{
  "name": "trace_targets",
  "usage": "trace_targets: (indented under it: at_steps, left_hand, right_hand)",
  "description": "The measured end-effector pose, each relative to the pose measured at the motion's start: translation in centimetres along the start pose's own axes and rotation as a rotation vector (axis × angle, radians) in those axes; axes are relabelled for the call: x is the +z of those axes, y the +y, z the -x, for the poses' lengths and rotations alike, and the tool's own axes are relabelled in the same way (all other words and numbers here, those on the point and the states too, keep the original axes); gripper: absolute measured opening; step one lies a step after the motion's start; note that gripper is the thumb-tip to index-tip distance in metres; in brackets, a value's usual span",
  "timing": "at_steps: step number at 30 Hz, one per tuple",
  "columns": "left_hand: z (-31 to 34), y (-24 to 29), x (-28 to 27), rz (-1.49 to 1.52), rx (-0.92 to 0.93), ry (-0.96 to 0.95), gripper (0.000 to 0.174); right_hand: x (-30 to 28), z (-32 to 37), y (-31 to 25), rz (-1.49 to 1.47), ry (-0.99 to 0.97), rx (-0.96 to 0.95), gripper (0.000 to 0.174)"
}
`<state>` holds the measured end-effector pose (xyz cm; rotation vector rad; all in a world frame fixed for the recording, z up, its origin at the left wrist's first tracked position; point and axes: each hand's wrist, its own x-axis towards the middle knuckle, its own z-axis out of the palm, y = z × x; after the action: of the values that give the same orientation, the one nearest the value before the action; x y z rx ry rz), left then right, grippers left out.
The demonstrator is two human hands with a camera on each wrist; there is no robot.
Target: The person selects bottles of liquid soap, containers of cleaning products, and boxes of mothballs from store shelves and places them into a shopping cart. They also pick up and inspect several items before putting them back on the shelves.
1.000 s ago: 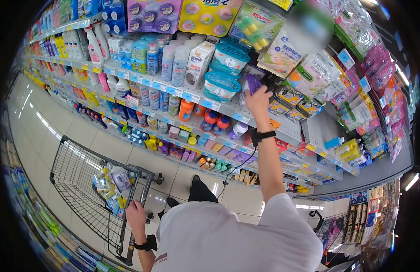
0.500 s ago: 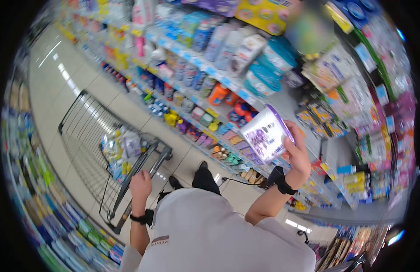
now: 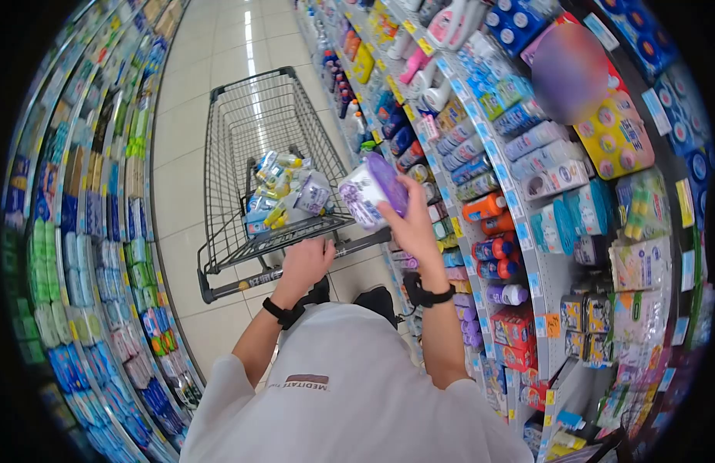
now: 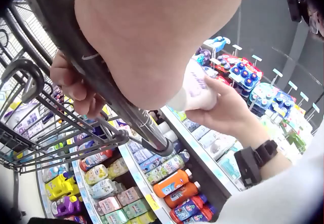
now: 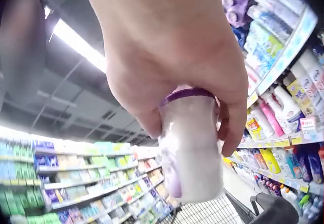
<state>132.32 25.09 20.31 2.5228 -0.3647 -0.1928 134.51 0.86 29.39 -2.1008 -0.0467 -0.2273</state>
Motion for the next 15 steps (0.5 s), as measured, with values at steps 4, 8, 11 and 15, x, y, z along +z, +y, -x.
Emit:
trace_targets:
  at_steps: [4, 8, 11, 15]
  left_hand:
    - [0.2, 0.1, -0.1, -0.014, -0.041, -0.003, 0.040]
    - [0.1, -0.4, 0.5, -0.002, -0.029, 0.043, 0.040]
    - [0.2, -0.4, 0.3, -0.027, -0.020, 0.019, 0.040]
    - [0.1, -0.4, 0.3, 0.016, 0.003, 0.037, 0.040]
  right_hand:
    - [5.3, -3.5, -0.5, 0.392, -0.101, -0.215, 0.065]
    - [8.8, -4.3, 2.3, 0.577, -0.304, -0.312, 0.067]
    - [10.0, -4.0, 2.5, 0.571, -0.398, -0.350, 0.050]
    - [9.8, -3.3, 3.7, 0.618, -0.520, -0.244, 0.033]
